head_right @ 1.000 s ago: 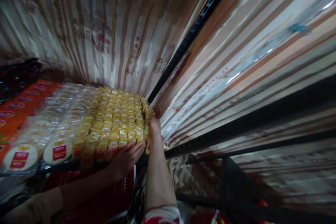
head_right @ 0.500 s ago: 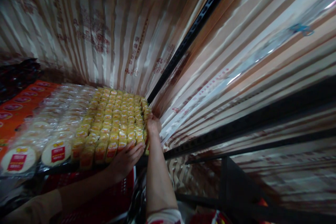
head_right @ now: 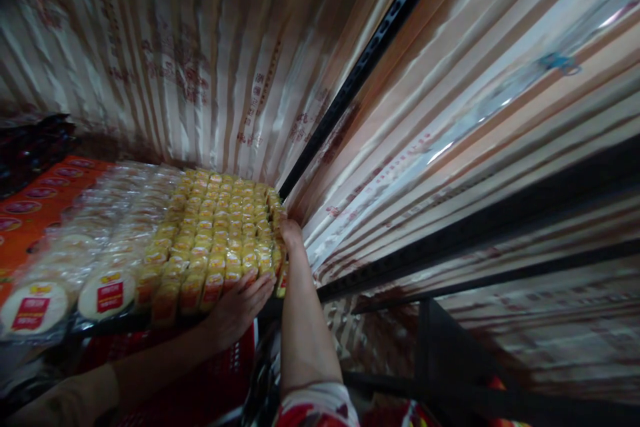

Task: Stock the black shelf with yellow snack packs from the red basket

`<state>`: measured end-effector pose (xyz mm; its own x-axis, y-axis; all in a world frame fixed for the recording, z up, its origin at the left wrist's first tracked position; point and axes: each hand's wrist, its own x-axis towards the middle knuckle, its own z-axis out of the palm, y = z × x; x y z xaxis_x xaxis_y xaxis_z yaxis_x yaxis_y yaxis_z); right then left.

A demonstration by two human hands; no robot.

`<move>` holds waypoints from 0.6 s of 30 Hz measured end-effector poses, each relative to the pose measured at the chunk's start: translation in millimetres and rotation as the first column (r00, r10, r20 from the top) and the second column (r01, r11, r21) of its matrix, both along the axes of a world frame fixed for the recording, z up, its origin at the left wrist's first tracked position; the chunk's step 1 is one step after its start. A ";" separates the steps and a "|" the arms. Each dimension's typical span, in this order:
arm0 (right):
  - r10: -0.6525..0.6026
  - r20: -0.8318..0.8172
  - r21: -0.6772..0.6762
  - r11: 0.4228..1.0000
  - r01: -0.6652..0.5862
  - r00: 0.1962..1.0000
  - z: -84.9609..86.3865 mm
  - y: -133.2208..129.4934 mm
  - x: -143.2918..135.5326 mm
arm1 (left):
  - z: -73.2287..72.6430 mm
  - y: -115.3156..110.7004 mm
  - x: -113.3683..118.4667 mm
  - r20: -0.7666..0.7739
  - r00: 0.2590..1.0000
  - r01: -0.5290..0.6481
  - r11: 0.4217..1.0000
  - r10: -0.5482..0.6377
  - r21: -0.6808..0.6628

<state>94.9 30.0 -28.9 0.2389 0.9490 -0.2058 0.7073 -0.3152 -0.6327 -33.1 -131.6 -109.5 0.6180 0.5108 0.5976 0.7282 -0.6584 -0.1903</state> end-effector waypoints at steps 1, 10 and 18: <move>-0.021 -0.029 -0.008 1.000 0.021 0.999 -0.7 1.2 -1.3 | -0.5 0.0 0.1 0.001 1.000 -0.001 1.000 0.001 -0.001; -0.121 -0.398 -0.064 0.993 0.104 0.909 -9.1 2.0 -8.1 | -3.1 -0.4 1.4 -0.016 1.000 -0.021 1.000 0.021 0.005; -0.066 -0.331 -0.040 0.998 0.056 0.941 -10.8 7.9 -3.6 | 0.1 0.0 0.5 -0.025 1.000 -0.019 1.000 0.019 -0.005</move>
<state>91.3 37.9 -39.8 0.2097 0.9270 -0.3110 0.4372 -0.3734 -0.8182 -32.6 -131.5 -109.4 0.6229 0.5255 0.5795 0.7356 -0.6456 -0.2053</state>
